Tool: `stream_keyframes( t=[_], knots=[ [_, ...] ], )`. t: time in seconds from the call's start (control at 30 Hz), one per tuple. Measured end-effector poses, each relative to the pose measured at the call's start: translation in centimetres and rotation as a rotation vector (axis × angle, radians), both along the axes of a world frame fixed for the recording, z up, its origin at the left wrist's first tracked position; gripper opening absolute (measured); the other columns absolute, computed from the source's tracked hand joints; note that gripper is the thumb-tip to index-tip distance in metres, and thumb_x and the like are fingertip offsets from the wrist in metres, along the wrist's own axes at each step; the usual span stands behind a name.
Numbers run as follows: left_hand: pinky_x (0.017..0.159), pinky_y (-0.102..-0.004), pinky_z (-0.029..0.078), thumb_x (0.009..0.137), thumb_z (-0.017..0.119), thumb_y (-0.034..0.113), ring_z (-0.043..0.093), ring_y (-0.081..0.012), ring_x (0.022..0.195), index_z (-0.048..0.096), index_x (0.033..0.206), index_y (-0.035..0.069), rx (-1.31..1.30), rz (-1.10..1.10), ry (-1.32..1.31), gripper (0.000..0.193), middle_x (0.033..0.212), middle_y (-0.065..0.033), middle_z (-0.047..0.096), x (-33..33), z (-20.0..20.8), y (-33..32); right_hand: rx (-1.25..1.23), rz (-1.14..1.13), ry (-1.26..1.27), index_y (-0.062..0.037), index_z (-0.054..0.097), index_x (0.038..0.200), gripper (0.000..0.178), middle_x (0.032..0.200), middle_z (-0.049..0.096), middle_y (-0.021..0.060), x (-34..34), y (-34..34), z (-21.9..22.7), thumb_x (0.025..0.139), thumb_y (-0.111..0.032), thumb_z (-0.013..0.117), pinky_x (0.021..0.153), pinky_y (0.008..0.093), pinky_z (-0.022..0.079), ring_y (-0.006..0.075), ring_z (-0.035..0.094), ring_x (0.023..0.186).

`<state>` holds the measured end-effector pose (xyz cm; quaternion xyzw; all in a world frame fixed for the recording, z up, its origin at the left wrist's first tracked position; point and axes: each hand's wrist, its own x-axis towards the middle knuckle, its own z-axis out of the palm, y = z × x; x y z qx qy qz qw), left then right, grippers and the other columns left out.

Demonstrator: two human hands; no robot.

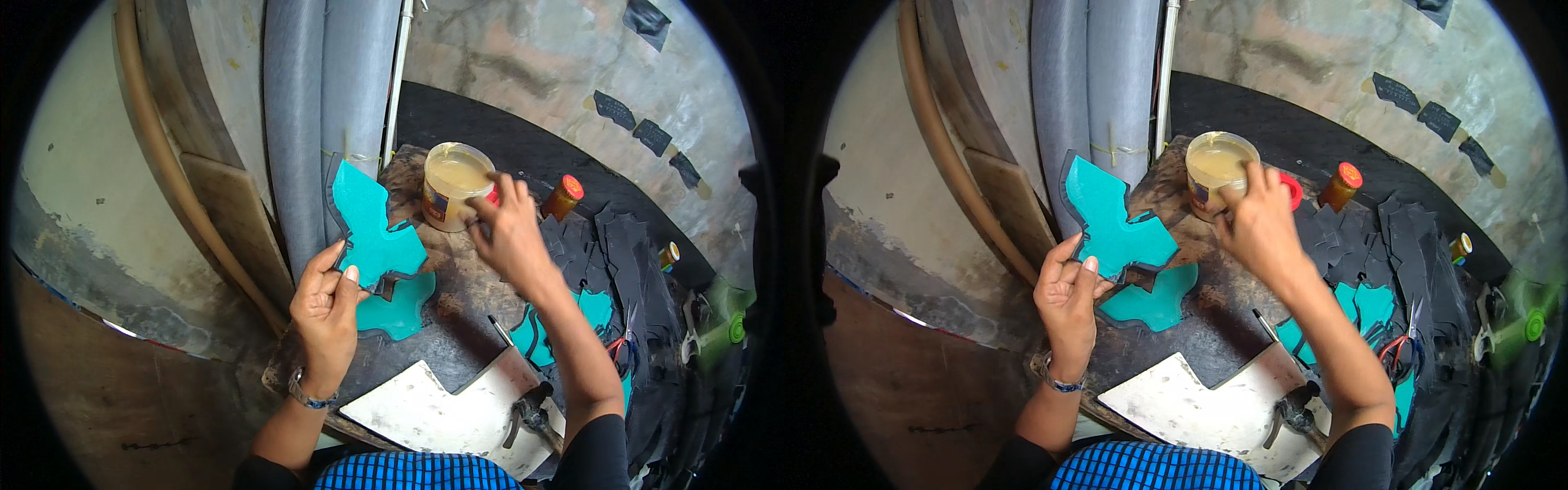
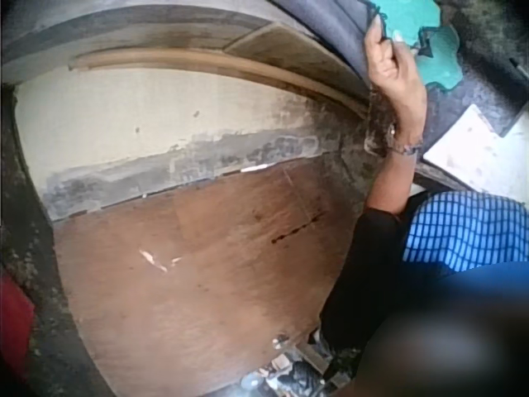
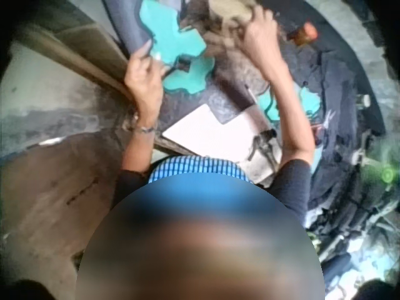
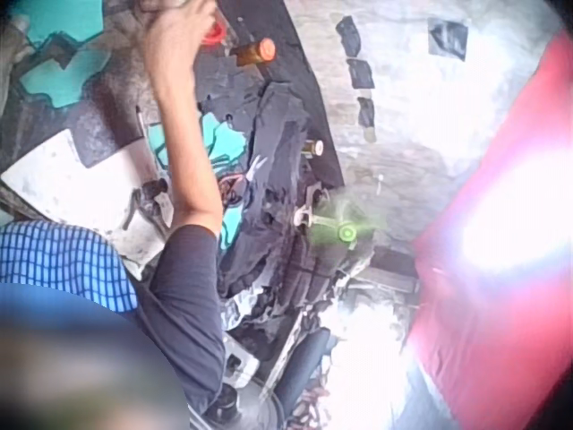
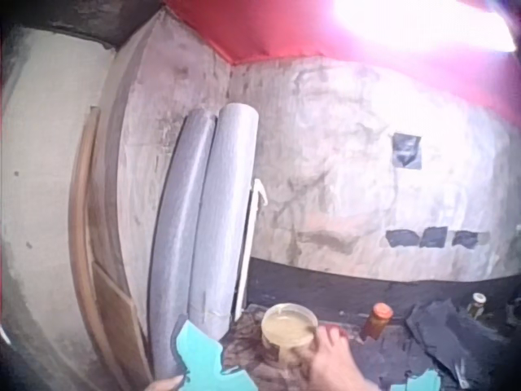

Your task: The person assembles footwear parts by placing a black rubber strip along the edge of a green insole, then uses a hammer to tap the strip into place. The person repeats this process for multiple insoles, occasionally flipping them over and applying adhesive from a container before securing the strip.

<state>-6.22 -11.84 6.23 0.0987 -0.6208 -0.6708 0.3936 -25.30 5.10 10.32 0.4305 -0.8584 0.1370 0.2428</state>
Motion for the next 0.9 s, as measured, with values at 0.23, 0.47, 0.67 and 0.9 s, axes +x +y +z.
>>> stream_keyframes(
  t=[0.23,0.47,0.67,0.9],
  knots=[
    [0.075,-0.0275,0.061,0.103,0.057,0.001,0.066,-0.0086,0.083,0.053,0.136,-0.005,0.025,-0.053,0.044,0.034,0.088,-0.0072,0.070,-0.3,0.3,0.6,-0.079,0.610,0.067,-0.0161,0.066,0.137,0.071,0.112,0.057,0.0126,7.2,-0.4,-2.2,0.067,-0.007,0.077,0.082,0.0399,0.043,0.0278,0.055,0.096],
    [0.073,-0.0292,0.062,0.102,0.058,0.001,0.065,-0.0099,0.078,0.052,0.136,-0.004,0.085,-0.009,0.036,0.034,0.088,-0.0067,0.068,-0.4,-0.6,0.1,-0.091,0.654,0.156,-0.0111,0.069,0.123,0.054,0.107,0.058,0.0103,7.0,-0.2,-4.3,0.069,-0.015,0.073,0.077,0.0377,0.042,0.0235,0.055,0.090],
    [0.074,-0.0428,0.066,0.102,0.057,0.001,0.072,-0.0215,0.088,0.050,0.134,-0.005,0.157,-0.043,0.011,0.034,0.102,-0.0129,0.070,1.1,-0.7,-1.8,-0.539,0.243,-0.043,0.0014,0.061,0.094,0.024,0.094,0.055,0.0205,-2.9,2.3,-5.3,0.071,0.007,0.059,0.076,0.0471,0.047,0.0407,0.054,0.087],
    [0.064,-0.0289,0.059,0.097,0.061,0.000,0.062,-0.0088,0.070,0.055,0.132,-0.004,0.444,-0.430,-0.348,0.035,0.084,-0.0035,0.065,3.4,-4.0,2.1,0.158,-0.246,-0.367,-0.0117,0.070,0.126,0.045,0.125,0.063,0.0239,-15.1,3.3,-9.2,0.087,-0.035,0.069,0.104,0.0489,0.045,0.0420,0.053,0.122]
  ],
)
